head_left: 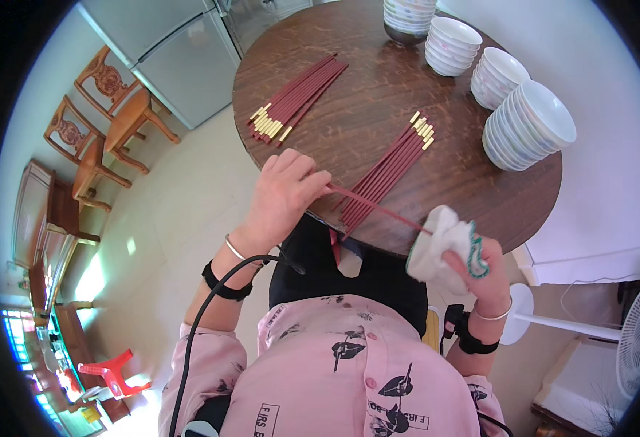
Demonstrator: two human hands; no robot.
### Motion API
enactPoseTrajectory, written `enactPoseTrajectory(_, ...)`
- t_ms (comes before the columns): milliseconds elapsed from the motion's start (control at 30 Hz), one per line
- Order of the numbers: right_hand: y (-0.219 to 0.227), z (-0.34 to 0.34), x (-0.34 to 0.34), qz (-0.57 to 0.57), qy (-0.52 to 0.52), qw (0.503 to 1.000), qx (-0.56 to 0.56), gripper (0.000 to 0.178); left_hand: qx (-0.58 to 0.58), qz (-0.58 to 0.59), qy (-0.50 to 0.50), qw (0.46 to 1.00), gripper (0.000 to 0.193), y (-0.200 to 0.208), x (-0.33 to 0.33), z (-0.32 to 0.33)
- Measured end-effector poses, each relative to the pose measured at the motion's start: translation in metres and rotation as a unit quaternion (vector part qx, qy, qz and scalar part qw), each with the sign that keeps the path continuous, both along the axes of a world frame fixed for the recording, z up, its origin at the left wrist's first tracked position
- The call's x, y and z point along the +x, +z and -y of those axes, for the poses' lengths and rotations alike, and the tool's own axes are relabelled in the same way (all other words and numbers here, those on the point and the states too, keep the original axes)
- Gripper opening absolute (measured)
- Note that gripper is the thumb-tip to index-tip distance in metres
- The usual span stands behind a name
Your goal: Wiping chopsticks and small bowls with a cloth on a table.
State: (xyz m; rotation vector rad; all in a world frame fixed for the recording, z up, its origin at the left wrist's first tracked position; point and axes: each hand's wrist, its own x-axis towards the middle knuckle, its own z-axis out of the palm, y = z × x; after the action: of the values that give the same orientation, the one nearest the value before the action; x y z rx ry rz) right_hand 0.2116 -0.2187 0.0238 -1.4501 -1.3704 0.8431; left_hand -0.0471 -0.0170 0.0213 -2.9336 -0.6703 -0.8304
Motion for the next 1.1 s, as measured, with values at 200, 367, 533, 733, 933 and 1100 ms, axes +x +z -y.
enactPoseTrajectory(200,-0.024,-0.01,0.007,-0.143,-0.262,0.953,0.046,0.023,-0.033,0.034,0.137,0.989,0.013,-0.025,0.004,-0.033)
enactPoseTrajectory(367,-0.046,-0.007,0.013,-0.113,-0.264,0.958,0.012,0.022,-0.013,0.034,0.192,0.981,0.015,-0.038,0.016,-0.064)
enactPoseTrajectory(533,-0.045,-0.009,0.013,-0.085,-0.231,0.969,0.012,0.022,0.034,0.012,0.245,0.969,0.017,-0.041,0.025,-0.081)
enactPoseTrajectory(733,-0.04,-0.01,0.011,-0.09,-0.229,0.969,0.013,0.018,0.072,0.014,0.257,0.964,0.017,-0.044,0.03,-0.097)
enactPoseTrajectory(933,-0.041,-0.012,0.01,-0.073,-0.221,0.972,0.028,0.017,-0.091,0.11,0.131,0.981,0.02,-0.026,0.04,-0.042)
enactPoseTrajectory(1100,-0.042,-0.011,0.011,-0.076,-0.225,0.971,0.032,0.018,-0.314,0.05,0.049,0.947,0.021,-0.017,0.047,-0.008)
